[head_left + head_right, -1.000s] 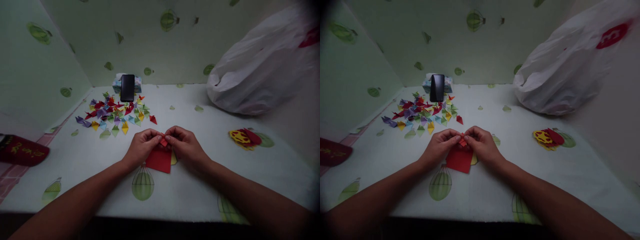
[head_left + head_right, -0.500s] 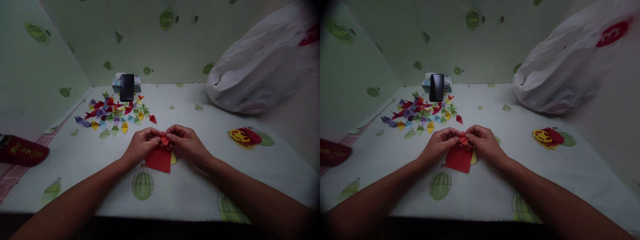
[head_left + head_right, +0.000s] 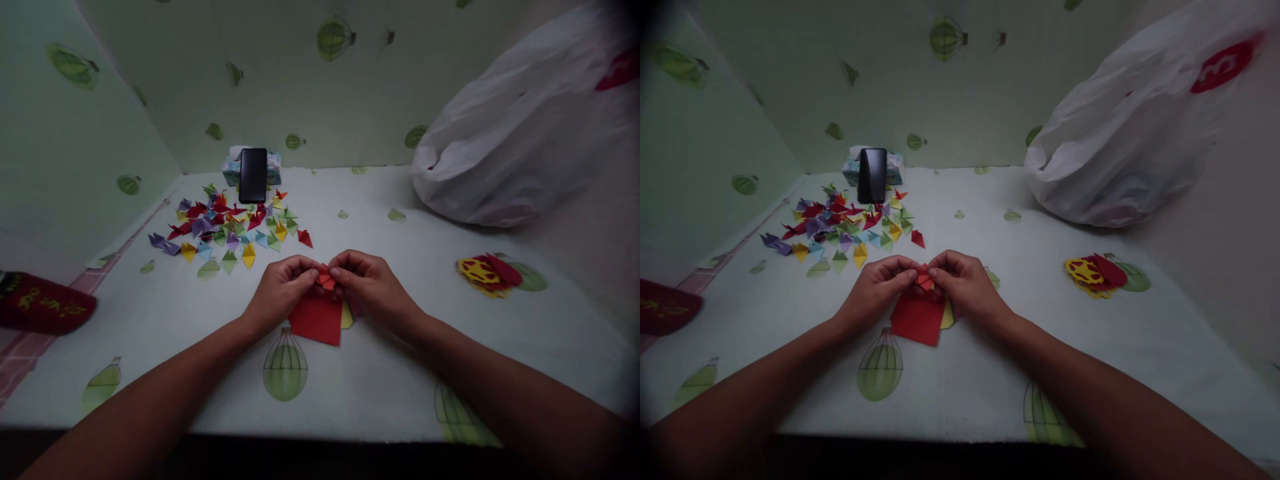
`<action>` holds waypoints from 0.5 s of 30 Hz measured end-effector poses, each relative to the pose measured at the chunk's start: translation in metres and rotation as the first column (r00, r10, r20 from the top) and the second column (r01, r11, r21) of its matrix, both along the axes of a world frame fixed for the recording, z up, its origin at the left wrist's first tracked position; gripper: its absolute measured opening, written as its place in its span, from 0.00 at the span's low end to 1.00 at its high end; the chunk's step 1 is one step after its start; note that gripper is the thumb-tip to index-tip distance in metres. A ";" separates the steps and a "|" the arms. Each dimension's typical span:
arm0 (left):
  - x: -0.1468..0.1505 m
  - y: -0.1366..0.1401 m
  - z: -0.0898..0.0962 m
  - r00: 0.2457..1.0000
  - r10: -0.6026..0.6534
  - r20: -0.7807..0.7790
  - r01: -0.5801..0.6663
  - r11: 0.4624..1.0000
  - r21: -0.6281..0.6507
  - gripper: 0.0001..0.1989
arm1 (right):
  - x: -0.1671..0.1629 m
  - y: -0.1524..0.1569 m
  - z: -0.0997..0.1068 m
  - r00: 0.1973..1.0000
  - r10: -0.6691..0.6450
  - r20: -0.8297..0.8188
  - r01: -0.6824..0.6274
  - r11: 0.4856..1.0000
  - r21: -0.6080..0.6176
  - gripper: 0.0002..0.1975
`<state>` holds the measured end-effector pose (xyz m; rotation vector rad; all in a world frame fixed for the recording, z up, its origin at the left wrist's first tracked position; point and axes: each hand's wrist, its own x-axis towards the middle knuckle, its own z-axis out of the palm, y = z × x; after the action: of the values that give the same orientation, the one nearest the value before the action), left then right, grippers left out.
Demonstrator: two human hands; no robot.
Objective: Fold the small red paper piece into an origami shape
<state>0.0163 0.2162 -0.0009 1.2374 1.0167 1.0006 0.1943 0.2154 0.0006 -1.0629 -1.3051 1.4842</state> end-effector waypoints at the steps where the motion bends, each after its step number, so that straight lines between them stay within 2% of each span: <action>1: 0.000 0.000 0.000 1.000 -0.006 0.011 0.006 1.000 -0.008 0.09 | 0.000 0.000 0.000 1.000 0.003 0.008 -0.003 1.000 0.009 0.10; 8: -0.001 0.000 0.001 0.994 -0.045 0.096 0.048 0.998 -0.030 0.10 | 0.000 -0.004 0.001 0.992 -0.081 0.096 0.070 0.991 0.115 0.10; 15: 0.002 -0.001 0.002 1.000 -0.004 0.017 0.003 1.000 0.017 0.09 | -0.001 -0.004 0.002 0.988 -0.078 0.133 0.061 0.990 0.126 0.09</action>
<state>0.0179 0.2152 0.0006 1.2424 0.9947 1.0172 0.1937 0.2113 0.0023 -1.1359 -1.4210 1.2810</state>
